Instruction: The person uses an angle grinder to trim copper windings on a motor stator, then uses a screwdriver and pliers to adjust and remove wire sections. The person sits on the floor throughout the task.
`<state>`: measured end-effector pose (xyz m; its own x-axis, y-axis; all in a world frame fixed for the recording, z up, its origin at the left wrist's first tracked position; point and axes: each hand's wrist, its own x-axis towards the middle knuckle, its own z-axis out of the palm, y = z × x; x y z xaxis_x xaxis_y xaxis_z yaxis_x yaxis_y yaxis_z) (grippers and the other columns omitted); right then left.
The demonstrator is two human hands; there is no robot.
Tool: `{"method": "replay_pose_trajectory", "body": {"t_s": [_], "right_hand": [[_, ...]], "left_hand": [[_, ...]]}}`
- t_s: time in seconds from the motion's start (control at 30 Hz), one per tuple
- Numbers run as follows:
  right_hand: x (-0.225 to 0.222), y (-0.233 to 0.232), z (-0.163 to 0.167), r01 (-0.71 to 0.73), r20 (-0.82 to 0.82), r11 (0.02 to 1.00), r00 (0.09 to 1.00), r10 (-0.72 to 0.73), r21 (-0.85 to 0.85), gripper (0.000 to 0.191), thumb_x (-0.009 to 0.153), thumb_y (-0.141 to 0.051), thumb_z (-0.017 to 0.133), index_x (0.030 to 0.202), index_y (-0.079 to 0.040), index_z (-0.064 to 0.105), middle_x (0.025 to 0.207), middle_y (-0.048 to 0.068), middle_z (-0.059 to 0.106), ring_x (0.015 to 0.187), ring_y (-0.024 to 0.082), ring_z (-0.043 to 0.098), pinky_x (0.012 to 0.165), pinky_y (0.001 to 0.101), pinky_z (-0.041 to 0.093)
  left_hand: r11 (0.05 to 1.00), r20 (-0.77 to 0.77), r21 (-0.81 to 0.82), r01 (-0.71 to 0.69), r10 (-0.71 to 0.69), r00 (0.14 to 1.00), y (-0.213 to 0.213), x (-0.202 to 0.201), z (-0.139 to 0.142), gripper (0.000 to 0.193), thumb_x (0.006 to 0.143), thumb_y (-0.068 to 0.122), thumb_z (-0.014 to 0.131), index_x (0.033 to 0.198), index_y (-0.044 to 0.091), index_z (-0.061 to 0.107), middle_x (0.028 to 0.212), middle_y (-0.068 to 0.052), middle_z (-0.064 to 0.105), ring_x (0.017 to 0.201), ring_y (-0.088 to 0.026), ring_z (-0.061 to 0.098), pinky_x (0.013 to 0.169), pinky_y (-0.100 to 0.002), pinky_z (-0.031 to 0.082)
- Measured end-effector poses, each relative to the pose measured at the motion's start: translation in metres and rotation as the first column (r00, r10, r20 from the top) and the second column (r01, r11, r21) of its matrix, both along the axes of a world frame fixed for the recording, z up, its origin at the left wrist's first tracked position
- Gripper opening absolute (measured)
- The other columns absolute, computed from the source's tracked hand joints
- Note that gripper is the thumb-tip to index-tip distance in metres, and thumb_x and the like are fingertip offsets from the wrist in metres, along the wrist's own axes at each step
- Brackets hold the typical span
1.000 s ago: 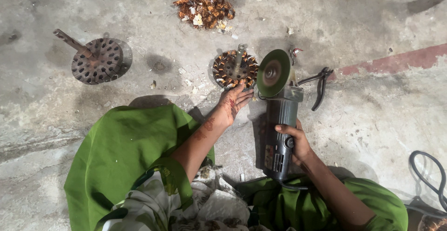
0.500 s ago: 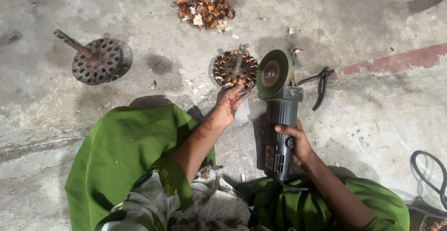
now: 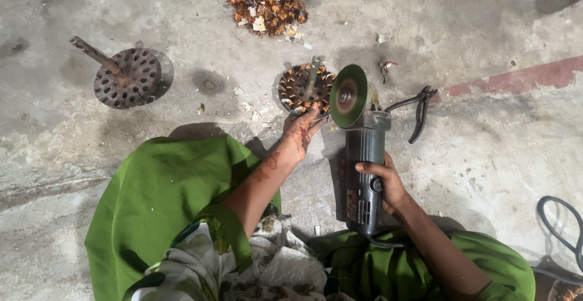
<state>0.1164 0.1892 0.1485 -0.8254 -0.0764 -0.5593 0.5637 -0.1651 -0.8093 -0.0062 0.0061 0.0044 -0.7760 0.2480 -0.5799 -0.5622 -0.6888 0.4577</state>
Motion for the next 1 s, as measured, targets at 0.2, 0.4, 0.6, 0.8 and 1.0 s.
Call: {"method": "replay_pose_trajectory", "body": {"t_s": [0.2, 0.4, 0.6, 0.8, 1.0], "right_hand": [[-0.001, 0.0, 0.001, -0.002, 0.02, 1.0, 1.0, 0.002, 0.015, 0.066, 0.067, -0.026, 0.072, 0.126, -0.002, 0.052, 0.093, 0.014, 0.069, 0.075, 0.024, 0.072, 0.067, 0.0393, 0.066], [-0.002, -0.001, 0.004, 0.0, 0.033, 1.0, 0.999, -0.001, 0.02, 0.067, 0.067, -0.026, 0.072, 0.126, -0.003, 0.051, 0.093, 0.014, 0.07, 0.074, 0.024, 0.073, 0.067, 0.0399, 0.066], [-0.003, -0.002, 0.007, -0.007, 0.061, 0.999, 0.998, 0.005, 0.034, 0.068, 0.066, -0.027, 0.072, 0.127, -0.004, 0.05, 0.092, 0.014, 0.068, 0.074, 0.025, 0.073, 0.065, 0.0407, 0.067], [-0.003, -0.003, 0.008, -0.007, 0.029, 1.0, 1.0, 0.007, 0.006, 0.069, 0.066, -0.025, 0.073, 0.128, -0.002, 0.05, 0.093, 0.014, 0.067, 0.075, 0.024, 0.072, 0.065, 0.0405, 0.066], [-0.003, -0.002, 0.007, 0.004, 0.047, 1.0, 0.999, -0.004, -0.004, 0.071, 0.066, -0.025, 0.074, 0.128, -0.002, 0.05, 0.093, 0.014, 0.067, 0.075, 0.025, 0.072, 0.065, 0.0404, 0.065]], "left_hand": [[1.0, 0.0, 0.005, 0.0, 0.0, 1.0, -0.001, 0.0, -0.001, 0.033, 0.089, 0.019, 0.077, 0.111, -0.003, 0.066, 0.108, -0.016, 0.072, 0.105, -0.027, 0.072, 0.105, -0.037, 0.059], [1.0, 0.008, -0.001, 0.006, -0.006, 1.0, -0.001, 0.0, 0.002, 0.035, 0.089, 0.019, 0.077, 0.112, -0.005, 0.065, 0.109, -0.017, 0.072, 0.106, -0.029, 0.072, 0.105, -0.036, 0.059], [0.999, 0.046, -0.035, 0.033, -0.031, 0.998, -0.001, 0.0, 0.01, 0.043, 0.088, 0.021, 0.077, 0.118, -0.006, 0.062, 0.114, -0.02, 0.071, 0.11, -0.03, 0.071, 0.107, -0.034, 0.058], [1.0, 0.008, 0.015, 0.026, -0.026, 1.0, -0.002, 0.001, 0.01, 0.049, 0.088, 0.024, 0.078, 0.122, -0.007, 0.06, 0.119, -0.021, 0.069, 0.114, -0.031, 0.07, 0.11, -0.036, 0.055], [1.0, 0.0, 0.021, 0.021, -0.021, 1.0, -0.002, 0.001, 0.003, 0.053, 0.086, 0.025, 0.079, 0.124, -0.005, 0.059, 0.119, -0.018, 0.069, 0.113, -0.03, 0.069, 0.111, -0.037, 0.054]]}}
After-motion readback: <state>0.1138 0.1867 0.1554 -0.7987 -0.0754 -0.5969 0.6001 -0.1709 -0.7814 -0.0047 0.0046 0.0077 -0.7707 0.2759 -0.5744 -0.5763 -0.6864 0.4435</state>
